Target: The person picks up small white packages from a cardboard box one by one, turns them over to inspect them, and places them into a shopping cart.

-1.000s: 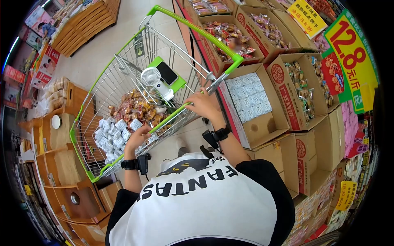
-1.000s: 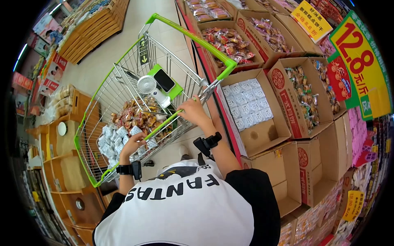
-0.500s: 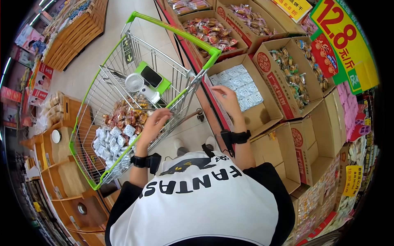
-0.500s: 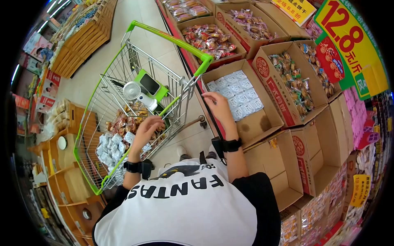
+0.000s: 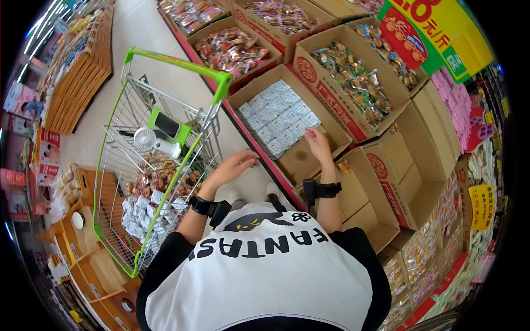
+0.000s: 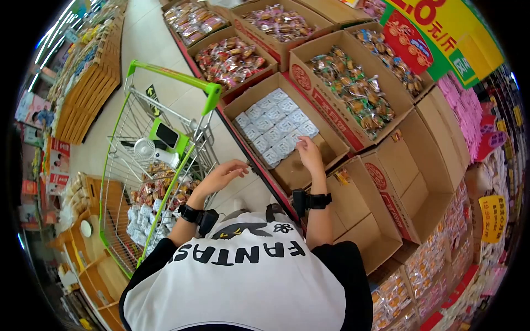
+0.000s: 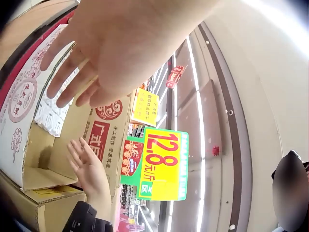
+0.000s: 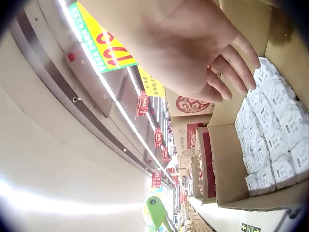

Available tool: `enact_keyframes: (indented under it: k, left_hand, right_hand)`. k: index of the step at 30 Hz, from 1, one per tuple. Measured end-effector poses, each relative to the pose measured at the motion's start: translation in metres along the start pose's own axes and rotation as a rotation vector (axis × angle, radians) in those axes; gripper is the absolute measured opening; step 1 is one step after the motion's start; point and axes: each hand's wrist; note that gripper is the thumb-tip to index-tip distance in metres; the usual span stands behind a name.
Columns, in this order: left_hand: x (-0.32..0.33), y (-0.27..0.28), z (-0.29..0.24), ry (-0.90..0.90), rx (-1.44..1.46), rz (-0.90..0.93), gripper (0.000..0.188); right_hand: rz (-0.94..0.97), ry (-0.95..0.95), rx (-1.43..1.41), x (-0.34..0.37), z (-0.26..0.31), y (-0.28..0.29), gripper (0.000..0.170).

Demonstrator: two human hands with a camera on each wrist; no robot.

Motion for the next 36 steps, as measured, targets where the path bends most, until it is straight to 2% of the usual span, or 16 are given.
enact_keyframes:
  k: [3, 6, 9, 10, 12, 17, 20, 22, 25, 27, 29, 31, 34, 36]
  left_hand:
    - [-0.015, -0.005, 0.01, 0.048, -0.006, 0.133, 0.022]
    - [-0.031, -0.007, 0.017, 0.02, -0.003, 0.198, 0.023]
    - [-0.048, -0.009, 0.021, 0.045, 0.054, 0.194, 0.024]
    - [-0.055, -0.01, 0.028, 0.039, 0.052, 0.207, 0.024]
    - [-0.067, -0.01, 0.038, 0.018, -0.026, 0.134, 0.026]
    - [-0.092, -0.009, 0.041, 0.029, -0.017, 0.217, 0.026]
    - [-0.097, -0.008, 0.037, 0.058, -0.032, 0.257, 0.026]
    - [-0.099, -0.007, 0.037, 0.077, -0.047, 0.276, 0.026]
    - [-0.103, -0.004, 0.038, 0.09, -0.054, 0.316, 0.026]
    - [-0.102, -0.003, 0.036, 0.098, -0.055, 0.328, 0.024]
    - [-0.104, -0.002, 0.039, 0.055, -0.082, 0.305, 0.023]
    - [-0.107, -0.002, 0.045, 0.01, -0.109, 0.281, 0.022]
    - [-0.113, -0.003, 0.055, -0.017, -0.039, 0.2, 0.021]
    - [-0.116, -0.002, 0.058, -0.024, 0.066, 0.176, 0.019]
  right_hand:
    - [-0.018, -0.088, 0.047, 0.005, -0.018, 0.009, 0.026]
    - [0.026, -0.116, -0.094, 0.007, -0.044, 0.001, 0.03]
    - [0.053, -0.417, -0.284, 0.014, -0.043, -0.009, 0.034]
    - [0.038, -0.417, -0.284, 0.013, -0.051, -0.013, 0.034]
    - [-0.118, -0.475, -0.284, 0.012, -0.057, -0.017, 0.036]
    - [-0.162, -0.569, -0.456, 0.013, -0.044, -0.013, 0.039]
    - [-0.096, -0.577, -0.499, 0.013, -0.046, -0.019, 0.046]
    - [-0.043, -0.681, -0.562, 0.007, -0.048, -0.03, 0.056]
    - [-0.05, -0.787, -0.53, 0.004, -0.047, -0.042, 0.066]
    - [-0.098, -0.823, -0.576, 0.004, -0.047, -0.05, 0.064]
    - [-0.142, -0.858, -0.62, 0.002, -0.056, -0.056, 0.063]
    - [0.017, -0.824, -0.693, -0.002, -0.081, -0.063, 0.065]
    - [0.082, -0.871, -0.755, -0.006, -0.091, -0.066, 0.067]
    - [0.029, -0.899, -0.746, -0.005, -0.087, -0.069, 0.066]
Point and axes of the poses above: each hand's wrist, its own x-axis away from the middle knuckle, its own y-axis out of the back of the hand, z = x × y, and after that the axes turned 2 degrees about -z, right-handed
